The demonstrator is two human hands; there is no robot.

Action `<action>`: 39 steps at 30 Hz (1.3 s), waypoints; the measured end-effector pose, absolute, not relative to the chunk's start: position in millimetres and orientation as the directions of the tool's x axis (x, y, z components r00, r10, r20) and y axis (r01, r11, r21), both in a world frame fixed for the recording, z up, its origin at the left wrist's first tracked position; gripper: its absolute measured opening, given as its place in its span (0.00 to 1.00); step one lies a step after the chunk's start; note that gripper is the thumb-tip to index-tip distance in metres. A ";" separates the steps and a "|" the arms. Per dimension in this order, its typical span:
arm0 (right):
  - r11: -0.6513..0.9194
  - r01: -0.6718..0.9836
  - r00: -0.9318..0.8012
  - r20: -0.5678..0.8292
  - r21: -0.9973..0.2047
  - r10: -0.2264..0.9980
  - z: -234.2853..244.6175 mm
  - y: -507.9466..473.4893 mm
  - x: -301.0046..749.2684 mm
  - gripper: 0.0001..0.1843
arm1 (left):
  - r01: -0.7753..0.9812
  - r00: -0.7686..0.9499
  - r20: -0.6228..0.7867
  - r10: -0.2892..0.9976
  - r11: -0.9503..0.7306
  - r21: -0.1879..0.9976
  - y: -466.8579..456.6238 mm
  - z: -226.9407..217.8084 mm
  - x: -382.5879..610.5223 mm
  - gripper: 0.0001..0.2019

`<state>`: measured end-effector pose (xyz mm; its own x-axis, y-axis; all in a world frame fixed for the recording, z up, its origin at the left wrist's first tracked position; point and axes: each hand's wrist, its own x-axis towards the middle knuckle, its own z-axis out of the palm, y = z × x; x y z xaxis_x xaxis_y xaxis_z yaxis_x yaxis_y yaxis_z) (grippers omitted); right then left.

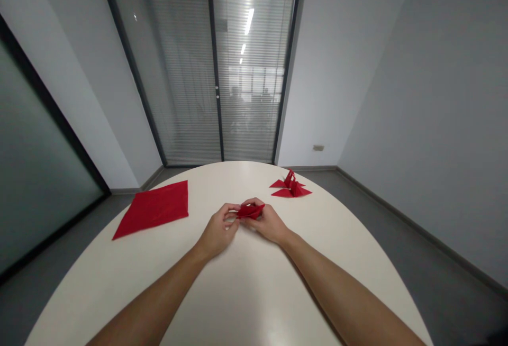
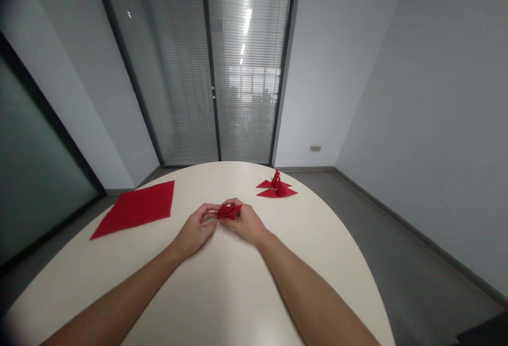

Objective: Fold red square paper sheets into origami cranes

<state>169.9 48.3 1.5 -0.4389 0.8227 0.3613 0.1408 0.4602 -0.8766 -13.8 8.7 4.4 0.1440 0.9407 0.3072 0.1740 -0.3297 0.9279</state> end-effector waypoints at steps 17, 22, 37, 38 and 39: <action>0.480 0.218 -0.430 0.358 -0.850 0.829 3.5 45.9 170.0 0.14 | 0.272 0.094 0.342 0.935 -0.355 0.894 11.1 5.0 -15.2 0.07; 0.501 0.270 -0.463 0.345 -0.822 0.816 5.1 46.4 169.9 0.14 | 0.168 0.054 0.267 0.962 -0.272 0.947 16.0 -1.0 -17.1 0.10; 0.426 0.118 -0.476 0.325 -0.897 0.817 -3.3 51.5 169.4 0.13 | 0.134 0.038 0.239 0.970 -0.242 0.961 16.6 0.4 -17.5 0.13; 0.416 0.105 -0.474 0.322 -0.903 0.819 -2.7 51.2 169.3 0.13 | 0.144 0.032 0.257 0.966 -0.259 0.955 16.7 0.8 -18.0 0.12; 0.405 0.091 -0.473 0.319 -0.910 0.822 -2.1 50.9 169.1 0.13 | 0.155 0.023 0.271 0.962 -0.271 0.950 16.8 1.2 -18.4 0.11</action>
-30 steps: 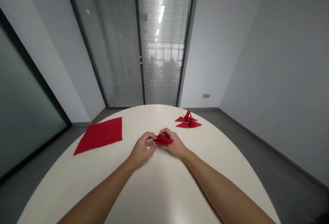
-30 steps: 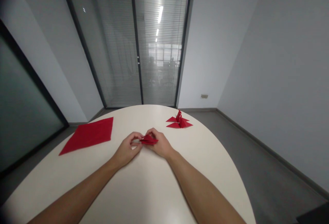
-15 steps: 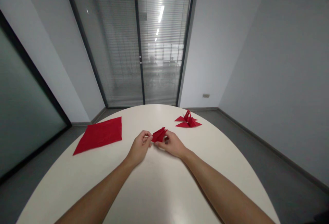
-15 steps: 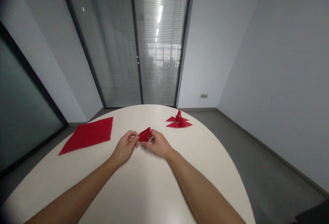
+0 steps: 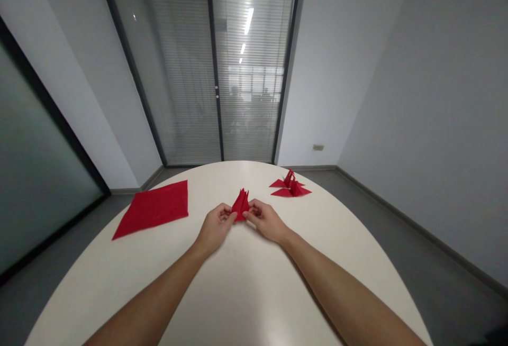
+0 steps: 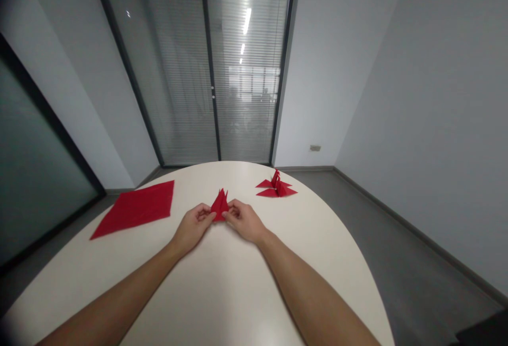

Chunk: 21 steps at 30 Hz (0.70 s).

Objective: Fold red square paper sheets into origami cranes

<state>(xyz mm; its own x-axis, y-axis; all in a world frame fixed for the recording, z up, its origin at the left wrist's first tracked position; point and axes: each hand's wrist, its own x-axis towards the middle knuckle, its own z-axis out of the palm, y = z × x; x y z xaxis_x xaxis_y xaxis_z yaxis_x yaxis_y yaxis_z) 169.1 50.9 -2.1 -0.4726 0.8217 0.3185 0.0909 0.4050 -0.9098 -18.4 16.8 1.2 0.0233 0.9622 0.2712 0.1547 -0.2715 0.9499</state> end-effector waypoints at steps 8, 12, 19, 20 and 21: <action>0.374 0.059 -0.475 0.304 -0.926 0.826 -0.8 51.1 169.3 0.14 | 0.148 0.011 0.247 0.969 -0.246 0.958 14.8 6.3 -17.2 0.13; 0.387 0.065 -0.472 0.313 -0.920 0.824 -1.7 51.8 169.5 0.14 | 0.125 -0.017 0.181 0.983 -0.177 0.976 13.1 7.7 -16.4 0.16; 0.381 0.046 -0.439 0.324 -0.923 0.838 -6.8 52.3 171.0 0.15 | 0.106 -0.017 0.155 0.988 -0.152 0.983 13.7 6.8 -15.7 0.17; 0.382 0.046 -0.438 0.325 -0.923 0.838 -7.0 52.2 171.2 0.15 | 0.093 -0.016 0.153 0.988 -0.151 0.984 13.7 6.7 -15.3 0.18; 0.383 0.047 -0.440 0.325 -0.923 0.837 -7.1 52.0 171.2 0.15 | 0.082 -0.013 0.153 0.988 -0.151 0.985 13.6 6.6 -15.1 0.18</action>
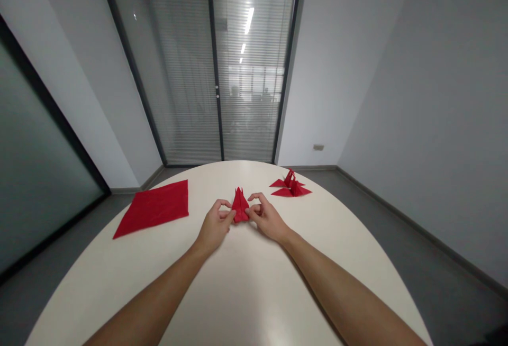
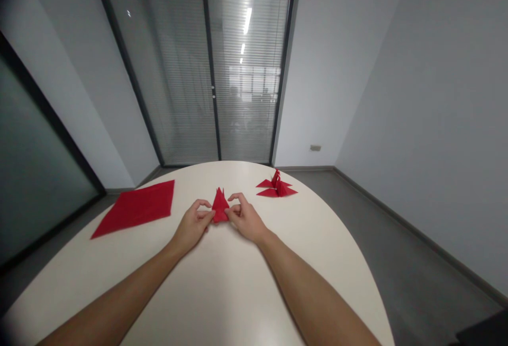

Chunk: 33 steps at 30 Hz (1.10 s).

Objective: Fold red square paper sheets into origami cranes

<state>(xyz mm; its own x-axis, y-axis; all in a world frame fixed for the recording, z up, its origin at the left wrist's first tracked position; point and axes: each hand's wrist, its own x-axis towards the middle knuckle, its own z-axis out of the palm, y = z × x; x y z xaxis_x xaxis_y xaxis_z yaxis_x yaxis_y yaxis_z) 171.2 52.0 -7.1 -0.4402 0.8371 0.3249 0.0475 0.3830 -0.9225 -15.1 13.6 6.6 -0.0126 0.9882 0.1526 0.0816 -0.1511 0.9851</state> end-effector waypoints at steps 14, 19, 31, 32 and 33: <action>0.417 0.037 -0.472 0.351 -0.908 0.808 -3.0 50.7 171.0 0.13 | 0.074 0.010 0.176 0.984 -0.177 0.982 14.7 3.3 -16.8 0.17; 0.415 0.006 -0.482 0.360 -0.910 0.798 -4.5 51.8 171.3 0.13 | 0.107 0.015 0.203 0.979 -0.204 0.973 18.1 0.2 -19.0 0.17; 0.436 0.010 -0.481 0.378 -0.900 0.791 -0.8 49.9 171.0 0.10 | 0.156 0.021 0.269 0.963 -0.269 0.950 12.3 6.7 -17.0 0.11; 0.447 0.031 -0.473 0.381 -0.894 0.794 -0.8 49.7 170.7 0.10 | 0.151 0.021 0.272 0.962 -0.272 0.950 12.7 6.5 -16.2 0.11; 0.454 0.046 -0.466 0.383 -0.890 0.798 -1.2 49.6 170.3 0.11 | 0.143 0.016 0.275 0.961 -0.275 0.951 13.3 6.1 -15.4 0.10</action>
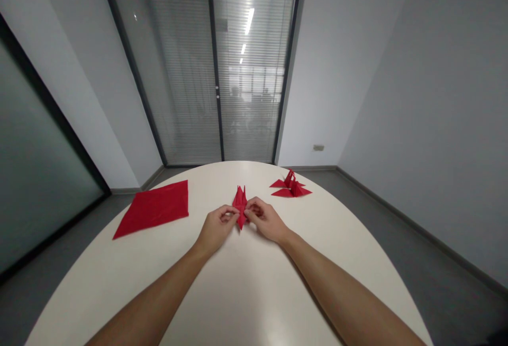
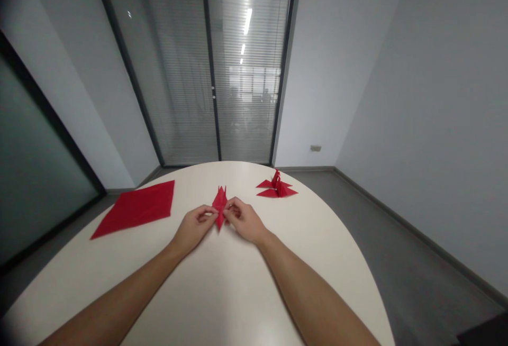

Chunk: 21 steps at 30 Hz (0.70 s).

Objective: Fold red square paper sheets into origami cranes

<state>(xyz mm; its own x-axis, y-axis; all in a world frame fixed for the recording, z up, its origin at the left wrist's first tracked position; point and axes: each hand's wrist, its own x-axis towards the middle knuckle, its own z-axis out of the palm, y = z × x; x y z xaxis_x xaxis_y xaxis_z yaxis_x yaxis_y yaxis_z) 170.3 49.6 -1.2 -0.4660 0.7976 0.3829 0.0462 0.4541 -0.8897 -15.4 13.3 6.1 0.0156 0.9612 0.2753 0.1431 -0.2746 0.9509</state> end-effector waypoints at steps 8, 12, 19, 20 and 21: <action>0.450 0.102 -0.446 0.364 -0.887 0.817 -1.4 48.0 168.8 0.16 | 0.051 -0.019 0.242 0.970 -0.241 0.969 16.3 0.1 -15.0 0.18; 0.465 0.106 -0.454 0.374 -0.879 0.809 0.9 47.1 168.8 0.17 | 0.071 0.016 0.279 0.960 -0.280 0.957 16.2 -1.9 -16.7 0.20; 0.490 0.198 -0.400 0.387 -0.849 0.831 1.9 48.7 168.6 0.17 | 0.194 -0.010 0.339 0.941 -0.330 0.924 17.0 0.8 -18.5 0.18; 0.494 0.209 -0.395 0.390 -0.844 0.832 2.4 48.8 168.8 0.17 | 0.204 -0.015 0.337 0.941 -0.327 0.923 17.1 1.4 -18.5 0.18; 0.503 0.214 -0.390 0.399 -0.837 0.830 2.9 48.9 169.0 0.18 | 0.208 -0.017 0.335 0.942 -0.325 0.923 17.2 1.9 -18.5 0.19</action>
